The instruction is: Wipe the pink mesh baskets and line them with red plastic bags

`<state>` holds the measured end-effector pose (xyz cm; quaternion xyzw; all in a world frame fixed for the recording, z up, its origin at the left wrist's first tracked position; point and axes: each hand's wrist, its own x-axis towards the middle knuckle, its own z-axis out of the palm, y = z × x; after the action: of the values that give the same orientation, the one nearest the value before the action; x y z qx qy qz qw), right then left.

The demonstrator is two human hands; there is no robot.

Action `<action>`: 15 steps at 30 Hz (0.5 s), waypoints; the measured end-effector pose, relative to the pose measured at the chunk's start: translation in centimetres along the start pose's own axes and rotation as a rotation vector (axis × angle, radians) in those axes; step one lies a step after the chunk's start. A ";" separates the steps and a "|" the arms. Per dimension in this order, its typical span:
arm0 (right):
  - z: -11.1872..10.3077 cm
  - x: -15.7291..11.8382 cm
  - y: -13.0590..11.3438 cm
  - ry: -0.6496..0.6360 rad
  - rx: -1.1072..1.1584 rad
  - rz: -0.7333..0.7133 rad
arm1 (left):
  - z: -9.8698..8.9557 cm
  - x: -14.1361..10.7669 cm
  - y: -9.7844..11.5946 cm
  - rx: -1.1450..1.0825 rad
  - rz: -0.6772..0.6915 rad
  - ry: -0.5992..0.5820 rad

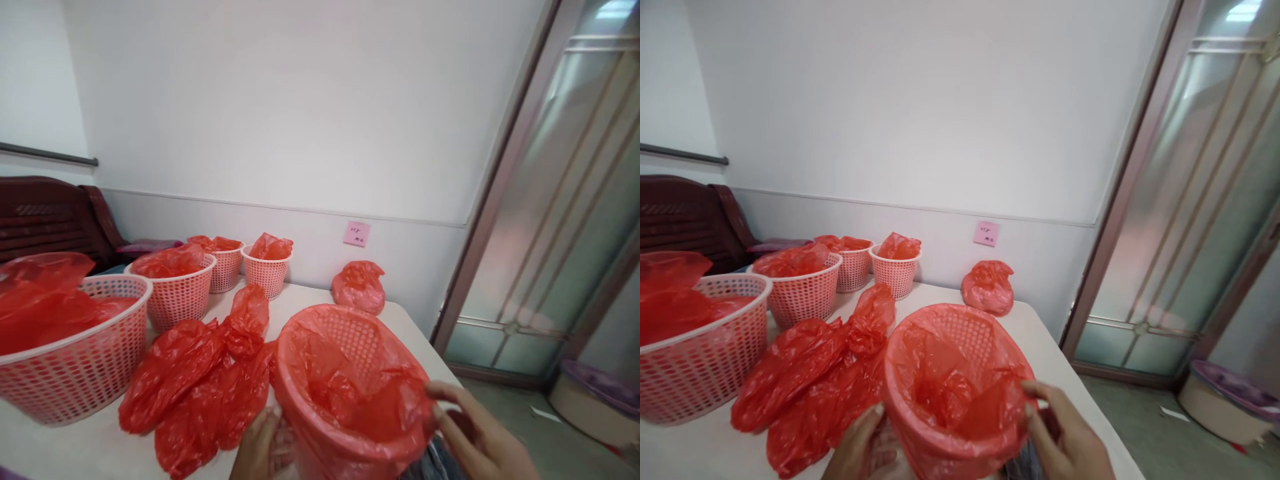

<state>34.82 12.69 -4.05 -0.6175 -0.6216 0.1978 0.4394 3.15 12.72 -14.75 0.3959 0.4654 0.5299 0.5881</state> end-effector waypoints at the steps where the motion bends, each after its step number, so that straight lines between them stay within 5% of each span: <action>1: -0.2 0.8 0.1 0.084 0.035 0.074 | 0.4 -0.2 1.3 -0.085 -0.043 -0.005; 4: 0.1 2.3 0.6 0.099 0.237 0.314 | 1.3 -0.6 4.5 -0.316 -0.154 0.012; 9: 1.4 2.1 1.3 -0.273 0.846 0.523 | 2.1 -1.3 7.5 -0.393 -0.134 -0.005; 15: 1.9 1.8 1.4 -0.175 1.115 0.595 | 2.9 -1.4 9.0 -0.338 -0.039 0.042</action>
<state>34.44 15.15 -5.63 -0.4242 -0.2607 0.6548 0.5686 3.65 12.51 -5.18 0.2710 0.3896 0.5973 0.6465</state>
